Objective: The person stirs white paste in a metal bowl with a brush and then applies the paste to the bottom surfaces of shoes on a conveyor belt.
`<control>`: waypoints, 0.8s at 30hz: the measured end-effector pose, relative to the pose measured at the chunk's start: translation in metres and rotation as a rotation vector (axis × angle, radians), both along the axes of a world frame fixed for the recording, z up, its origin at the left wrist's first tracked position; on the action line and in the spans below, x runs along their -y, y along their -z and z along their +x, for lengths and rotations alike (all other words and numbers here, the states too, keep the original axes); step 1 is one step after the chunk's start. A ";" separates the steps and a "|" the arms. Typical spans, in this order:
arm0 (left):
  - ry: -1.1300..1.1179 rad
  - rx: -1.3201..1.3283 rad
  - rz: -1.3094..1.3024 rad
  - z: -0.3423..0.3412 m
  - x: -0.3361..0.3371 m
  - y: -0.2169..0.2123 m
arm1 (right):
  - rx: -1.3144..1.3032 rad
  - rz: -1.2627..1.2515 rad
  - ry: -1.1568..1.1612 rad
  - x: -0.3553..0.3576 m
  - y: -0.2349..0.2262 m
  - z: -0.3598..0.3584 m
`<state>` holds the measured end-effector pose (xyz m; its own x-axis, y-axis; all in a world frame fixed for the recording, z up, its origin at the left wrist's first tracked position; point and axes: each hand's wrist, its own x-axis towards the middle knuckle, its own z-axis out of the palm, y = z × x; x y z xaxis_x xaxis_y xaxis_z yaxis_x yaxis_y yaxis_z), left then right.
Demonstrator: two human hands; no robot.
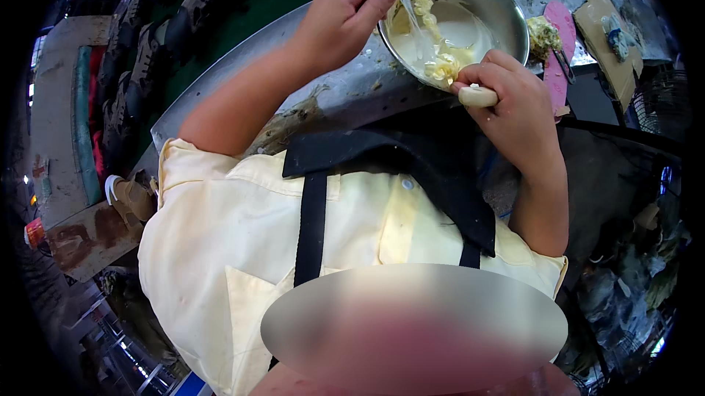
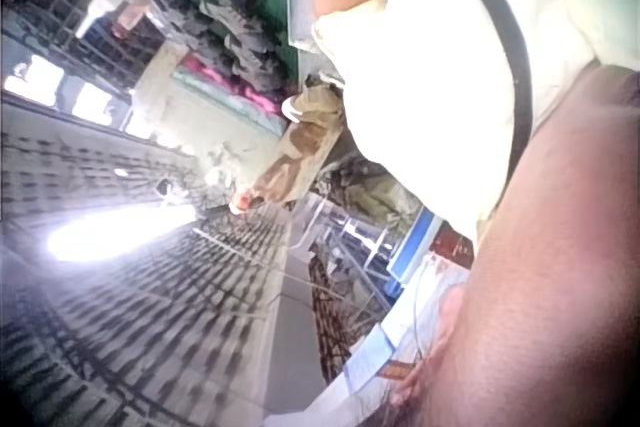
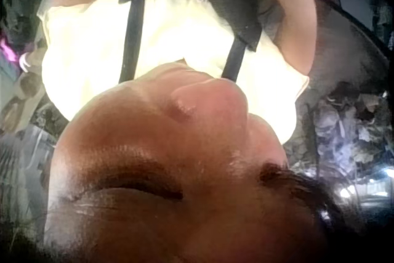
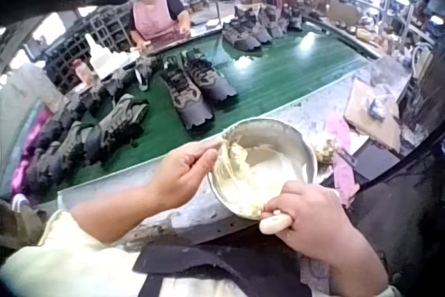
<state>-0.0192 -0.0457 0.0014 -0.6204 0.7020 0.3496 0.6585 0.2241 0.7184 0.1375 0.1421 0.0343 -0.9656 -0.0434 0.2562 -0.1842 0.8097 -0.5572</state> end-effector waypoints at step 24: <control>0.558 -0.657 -0.308 0.038 -0.034 -0.031 | -0.181 0.006 0.297 -0.007 0.039 0.036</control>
<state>0.0191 -0.0121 0.0326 0.0945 0.9609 0.2601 0.9839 -0.1299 0.1224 0.1731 0.1489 -0.0048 -0.8751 0.2308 0.4254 -0.0357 0.8458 -0.5323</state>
